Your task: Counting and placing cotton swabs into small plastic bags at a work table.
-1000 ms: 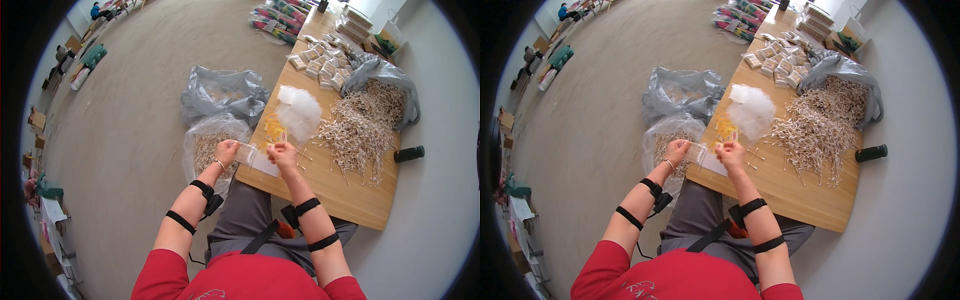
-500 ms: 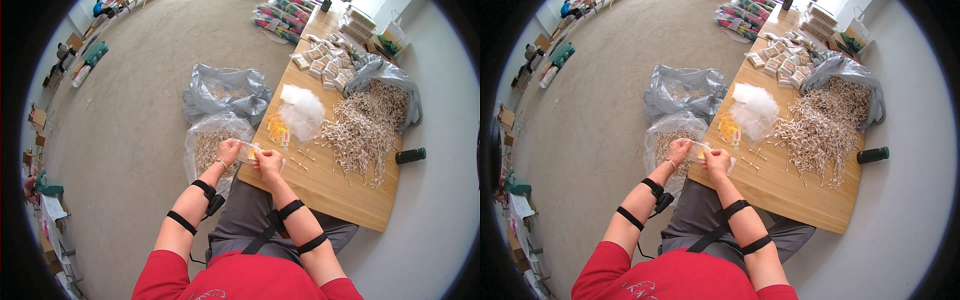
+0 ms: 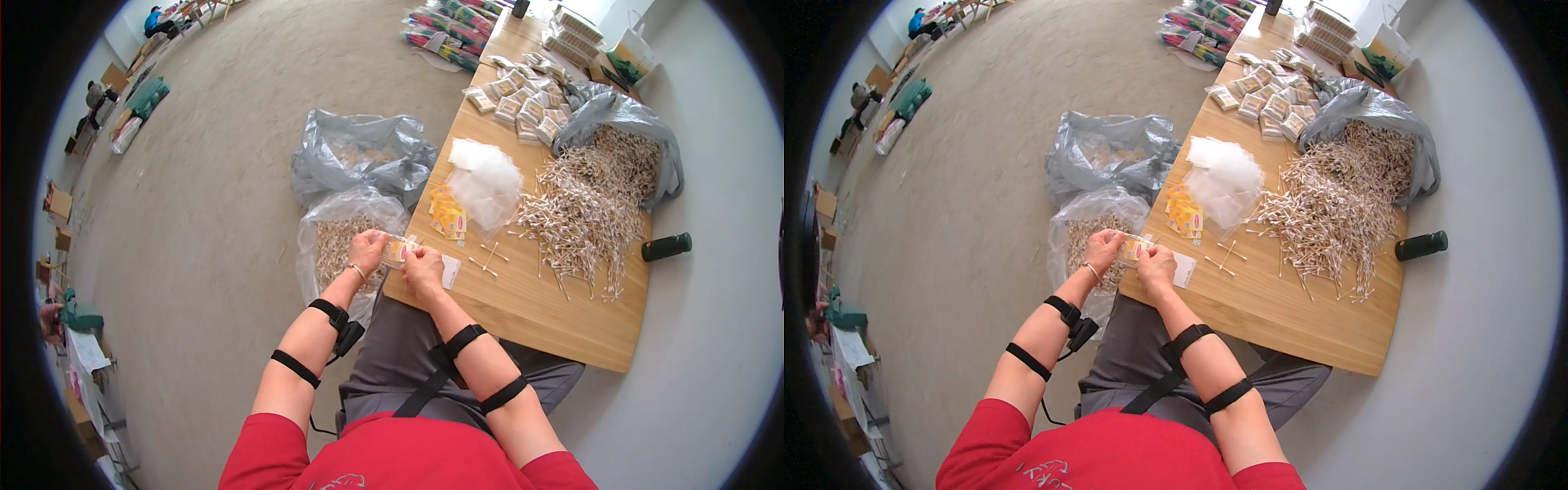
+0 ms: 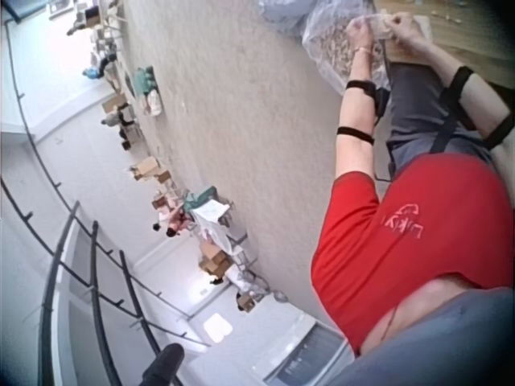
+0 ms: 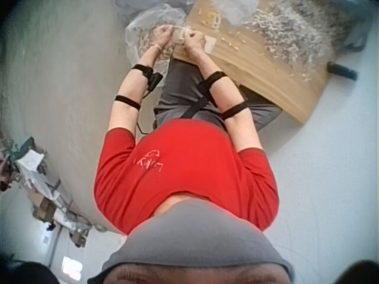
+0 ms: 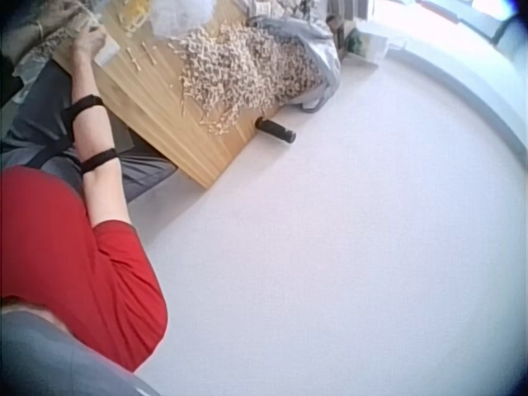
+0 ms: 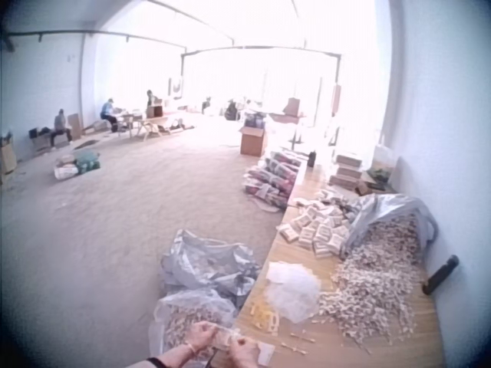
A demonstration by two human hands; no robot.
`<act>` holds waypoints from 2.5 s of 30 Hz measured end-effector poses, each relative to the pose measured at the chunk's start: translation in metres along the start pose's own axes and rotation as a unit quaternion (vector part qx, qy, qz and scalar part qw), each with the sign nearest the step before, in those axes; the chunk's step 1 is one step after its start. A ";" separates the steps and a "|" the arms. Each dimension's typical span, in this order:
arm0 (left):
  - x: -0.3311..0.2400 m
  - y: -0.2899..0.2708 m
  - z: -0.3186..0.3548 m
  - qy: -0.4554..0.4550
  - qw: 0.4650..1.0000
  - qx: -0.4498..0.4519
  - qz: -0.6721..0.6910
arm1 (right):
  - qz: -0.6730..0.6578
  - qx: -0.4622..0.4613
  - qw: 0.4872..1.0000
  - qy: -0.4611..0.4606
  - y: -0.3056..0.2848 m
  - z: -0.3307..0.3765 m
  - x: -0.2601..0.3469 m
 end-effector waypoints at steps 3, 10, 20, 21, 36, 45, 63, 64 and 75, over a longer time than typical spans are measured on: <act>0.004 0.003 -0.006 0.023 1.000 0.010 -0.007 | 0.092 -0.030 0.990 -0.099 0.005 -0.007 -0.002; 0.011 0.001 -0.006 0.012 1.000 0.027 -0.011 | 0.232 -0.060 0.960 -0.145 -0.045 0.022 0.029; -0.039 -0.001 0.001 0.204 0.884 -0.193 -0.373 | 0.343 -0.233 0.844 -0.340 -0.171 0.000 -0.025; -0.058 0.013 0.008 0.212 0.885 -0.187 -0.371 | 0.319 -0.230 0.848 -0.354 -0.180 -0.002 -0.029; -0.089 0.285 0.040 0.434 0.812 0.101 -0.376 | 0.288 -0.370 0.813 -0.345 -0.285 0.018 -0.077; -0.077 0.327 0.051 0.514 0.785 0.208 -0.277 | 0.275 -0.371 0.810 -0.361 -0.284 0.019 -0.072; -0.111 0.323 0.006 0.252 0.829 0.090 -0.491 | 0.295 -0.352 0.827 -0.323 -0.282 0.018 -0.075; -0.111 0.329 0.010 0.277 0.818 0.107 -0.493 | 0.298 -0.353 0.827 -0.320 -0.283 0.017 -0.076; -0.094 0.312 0.036 0.408 0.791 0.132 -0.437 | 0.315 -0.353 0.818 -0.327 -0.283 0.017 -0.074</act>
Point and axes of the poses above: each hand's wrist, its own z-axis away from the middle knuckle, its own y-axis out of the palm, x = y × z, the point moved 3 cm from there along -z, towards the middle knuckle, and after that the axes turned 1 degree about -z, right-handed, at the moved point
